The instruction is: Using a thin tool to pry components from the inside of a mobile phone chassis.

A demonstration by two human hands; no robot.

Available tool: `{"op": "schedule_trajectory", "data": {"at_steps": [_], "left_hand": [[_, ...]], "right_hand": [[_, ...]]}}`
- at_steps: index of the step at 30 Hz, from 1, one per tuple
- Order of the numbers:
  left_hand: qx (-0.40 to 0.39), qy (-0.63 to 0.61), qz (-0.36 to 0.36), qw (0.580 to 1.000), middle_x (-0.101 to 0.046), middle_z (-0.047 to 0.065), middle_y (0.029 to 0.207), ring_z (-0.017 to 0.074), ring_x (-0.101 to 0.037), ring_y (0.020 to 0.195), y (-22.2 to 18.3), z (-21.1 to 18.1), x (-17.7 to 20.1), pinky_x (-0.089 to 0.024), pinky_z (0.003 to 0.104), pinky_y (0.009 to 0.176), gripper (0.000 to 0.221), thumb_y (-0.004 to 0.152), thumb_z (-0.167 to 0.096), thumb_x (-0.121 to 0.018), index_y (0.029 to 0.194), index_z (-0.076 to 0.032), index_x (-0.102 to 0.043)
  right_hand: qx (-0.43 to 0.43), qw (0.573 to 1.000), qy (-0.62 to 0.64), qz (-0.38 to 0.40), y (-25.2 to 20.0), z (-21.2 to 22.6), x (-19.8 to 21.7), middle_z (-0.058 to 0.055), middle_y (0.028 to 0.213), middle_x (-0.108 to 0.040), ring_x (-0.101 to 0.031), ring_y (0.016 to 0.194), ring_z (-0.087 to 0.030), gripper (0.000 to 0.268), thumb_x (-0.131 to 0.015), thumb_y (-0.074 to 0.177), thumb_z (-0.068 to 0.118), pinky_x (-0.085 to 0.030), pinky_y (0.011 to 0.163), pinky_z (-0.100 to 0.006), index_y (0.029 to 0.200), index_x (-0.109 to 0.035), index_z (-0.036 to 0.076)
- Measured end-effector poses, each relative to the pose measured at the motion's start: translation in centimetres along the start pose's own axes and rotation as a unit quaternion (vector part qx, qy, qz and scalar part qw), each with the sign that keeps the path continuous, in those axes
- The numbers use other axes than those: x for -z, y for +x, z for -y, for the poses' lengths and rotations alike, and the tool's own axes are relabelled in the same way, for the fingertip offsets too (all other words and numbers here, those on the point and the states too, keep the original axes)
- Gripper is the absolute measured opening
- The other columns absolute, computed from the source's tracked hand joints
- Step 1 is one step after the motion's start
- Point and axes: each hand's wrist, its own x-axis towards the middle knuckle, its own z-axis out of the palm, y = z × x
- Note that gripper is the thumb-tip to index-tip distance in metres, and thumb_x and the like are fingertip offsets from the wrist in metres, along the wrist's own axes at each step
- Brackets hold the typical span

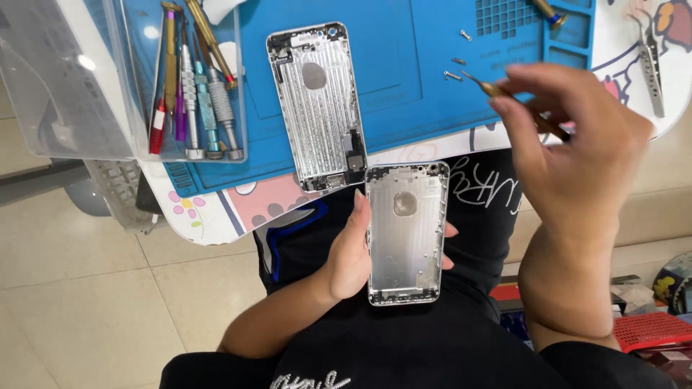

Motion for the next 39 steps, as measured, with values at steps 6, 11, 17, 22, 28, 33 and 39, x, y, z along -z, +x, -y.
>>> {"op": "schedule_trajectory", "data": {"at_steps": [6,11,17,22,28,33,39], "left_hand": [[-0.005,0.004,0.018,1.0,-0.061,0.027,0.133,0.0374,-0.07,0.107,-0.3,-0.2,-0.1,-0.06,0.047,0.092,0.096,0.103,-0.074,-0.02,0.156,0.004,-0.038],[-0.003,-0.019,0.031,0.999,-0.061,0.027,0.132,0.0375,-0.07,0.107,-0.6,-0.2,0.2,-0.06,0.047,0.092,0.096,0.103,-0.074,-0.019,0.157,0.003,-0.037],[-0.001,-0.01,0.033,0.999,-0.061,0.027,0.132,0.0376,-0.07,0.108,-0.8,-0.3,0.3,-0.061,0.047,0.092,0.097,0.103,-0.074,-0.019,0.156,0.004,-0.038],[-0.002,-0.001,0.034,0.999,-0.062,0.027,0.131,0.0376,-0.07,0.107,-0.8,-0.3,0.3,-0.061,0.047,0.091,0.097,0.103,-0.075,-0.018,0.156,0.004,-0.039],[-0.006,0.001,0.033,0.999,-0.062,0.028,0.131,0.0378,-0.07,0.107,-0.7,-0.3,0.2,-0.061,0.047,0.091,0.097,0.103,-0.074,-0.018,0.156,0.004,-0.039],[-0.008,0.004,0.033,0.999,-0.061,0.028,0.131,0.0379,-0.07,0.106,-0.8,-0.2,0.3,-0.061,0.047,0.09,0.097,0.103,-0.075,-0.019,0.156,0.004,-0.039],[-0.007,-0.009,0.031,0.999,-0.06,0.029,0.134,0.0386,-0.07,0.108,-0.7,-0.4,0.2,-0.061,0.048,0.091,0.096,0.103,-0.073,-0.018,0.157,0.003,-0.037]], "right_hand": [[0.08,0.996,-0.033,0.02,5.0,-0.8,-2.9,-0.019,0.115,-0.065,-0.069,0.093,-0.031,0.018,-0.067,0.102,-0.012,-0.055,0.075,-0.036,0.118,-0.064,-0.003],[0.085,0.994,-0.062,0.032,6.1,-1.7,-4.3,-0.019,0.113,-0.063,-0.07,0.097,-0.033,0.018,-0.065,0.1,-0.01,-0.054,0.078,-0.041,0.116,-0.062,-0.002],[0.083,0.988,-0.121,0.052,6.4,-1.3,-4.3,-0.02,0.114,-0.065,-0.068,0.09,-0.038,0.016,-0.065,0.103,-0.004,-0.052,0.072,-0.044,0.118,-0.064,0.0],[0.102,0.98,-0.163,0.055,6.7,-1.3,-4.3,-0.019,0.111,-0.065,-0.068,0.09,-0.037,0.025,-0.064,0.099,-0.003,-0.054,0.071,-0.044,0.122,-0.068,0.004],[0.076,0.976,-0.184,0.092,6.8,-1.1,-4.1,-0.019,0.109,-0.064,-0.069,0.09,-0.037,0.032,-0.064,0.097,-0.003,-0.055,0.068,-0.045,0.127,-0.071,0.006],[0.086,0.977,-0.179,0.075,7.1,-0.4,-3.9,-0.021,0.114,-0.064,-0.069,0.086,-0.039,0.038,-0.063,0.099,-0.004,-0.054,0.064,-0.045,0.134,-0.064,0.008],[0.078,0.992,-0.083,0.056,6.9,-0.7,-3.5,-0.021,0.109,-0.067,-0.068,0.089,-0.038,0.04,-0.066,0.099,-0.007,-0.053,0.069,-0.046,0.136,-0.058,0.003]]}}
